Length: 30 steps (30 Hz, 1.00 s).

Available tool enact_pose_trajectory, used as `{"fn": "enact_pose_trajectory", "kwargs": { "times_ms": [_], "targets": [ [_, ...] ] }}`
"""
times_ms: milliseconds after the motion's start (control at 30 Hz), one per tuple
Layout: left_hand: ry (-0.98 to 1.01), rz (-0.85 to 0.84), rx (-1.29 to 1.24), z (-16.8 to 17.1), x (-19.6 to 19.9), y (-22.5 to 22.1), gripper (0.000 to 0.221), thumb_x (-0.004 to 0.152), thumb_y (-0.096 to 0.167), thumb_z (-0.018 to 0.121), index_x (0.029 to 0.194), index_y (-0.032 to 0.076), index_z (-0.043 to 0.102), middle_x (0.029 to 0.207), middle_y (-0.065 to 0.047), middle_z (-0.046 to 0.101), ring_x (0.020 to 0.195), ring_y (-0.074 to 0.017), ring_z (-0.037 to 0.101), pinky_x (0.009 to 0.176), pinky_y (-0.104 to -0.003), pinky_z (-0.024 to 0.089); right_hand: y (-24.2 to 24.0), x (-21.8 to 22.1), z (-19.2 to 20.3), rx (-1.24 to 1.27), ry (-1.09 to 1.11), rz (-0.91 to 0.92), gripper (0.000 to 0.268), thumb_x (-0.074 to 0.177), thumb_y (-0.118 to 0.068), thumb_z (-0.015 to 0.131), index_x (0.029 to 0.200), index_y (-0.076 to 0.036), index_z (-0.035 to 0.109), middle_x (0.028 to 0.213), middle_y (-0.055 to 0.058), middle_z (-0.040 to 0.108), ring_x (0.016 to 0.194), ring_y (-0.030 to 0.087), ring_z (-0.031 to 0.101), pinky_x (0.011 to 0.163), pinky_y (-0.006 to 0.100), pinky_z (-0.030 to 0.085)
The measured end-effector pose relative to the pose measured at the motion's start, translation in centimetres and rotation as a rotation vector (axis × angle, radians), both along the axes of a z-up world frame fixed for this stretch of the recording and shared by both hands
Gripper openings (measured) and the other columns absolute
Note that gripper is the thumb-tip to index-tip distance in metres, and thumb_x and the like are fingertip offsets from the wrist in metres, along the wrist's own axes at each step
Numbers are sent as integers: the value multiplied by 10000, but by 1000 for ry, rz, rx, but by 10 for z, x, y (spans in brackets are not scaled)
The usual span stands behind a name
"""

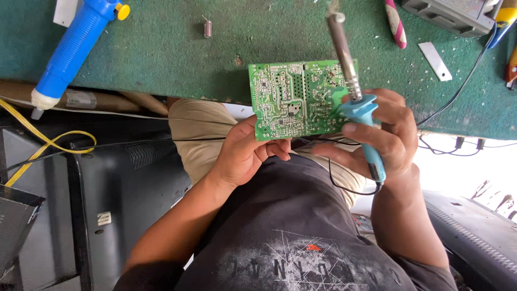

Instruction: The person solders components on a printed circuit board using a soldering iron. They apply solder to points on the green board, flip the board over, and handle small electronic parts by hand.

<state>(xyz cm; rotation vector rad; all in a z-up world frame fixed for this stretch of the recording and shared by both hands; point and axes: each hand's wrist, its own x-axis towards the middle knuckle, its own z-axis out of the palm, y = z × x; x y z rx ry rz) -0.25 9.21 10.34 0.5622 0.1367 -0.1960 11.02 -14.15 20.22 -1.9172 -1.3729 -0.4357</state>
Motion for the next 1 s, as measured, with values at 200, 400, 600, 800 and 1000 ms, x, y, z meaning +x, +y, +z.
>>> {"fn": "enact_pose_trajectory", "kwargs": {
  "times_ms": [200,400,600,800,1000],
  "targets": [
    [-114,58,291,49,7,-1,224,1028,135,705,1189,-19,680,957,-203,745,861,-285,741,791,-430,688,19,-2,21,21,44,91,617,917,-143,1035,1290,-129,544,1263,167,510,1194,399,791,1078,553,668],
    [-434,345,1074,125,28,-6,167,1054,199,674,1150,62,682,1042,-63,748,932,-180,739,830,-318,638,31,-7,21,409,272,-29,435,979,-48,817,1256,-179,508,1265,83,478,1041,346,811,839,310,690],
    [-555,725,1241,137,57,-20,496,894,327,901,1136,97,535,1054,-55,495,712,-134,486,695,-290,472,26,-2,8,591,282,-177,430,1018,-3,727,1316,-117,439,1257,131,409,913,437,763,797,458,710],
    [-447,768,1404,122,62,-33,1107,944,624,849,1700,102,231,1776,-187,275,1691,-369,420,1303,-519,549,24,0,8,610,305,-181,411,1044,51,677,1319,-116,422,1247,151,416,956,420,754,893,489,712],
    [-549,691,1330,122,64,-27,1131,911,447,982,1679,20,271,1740,-153,416,1514,-344,671,1356,-446,563,29,-3,6,603,303,-197,375,1042,18,670,1268,-151,423,1209,160,395,896,411,781,697,344,615]
  ]
}}
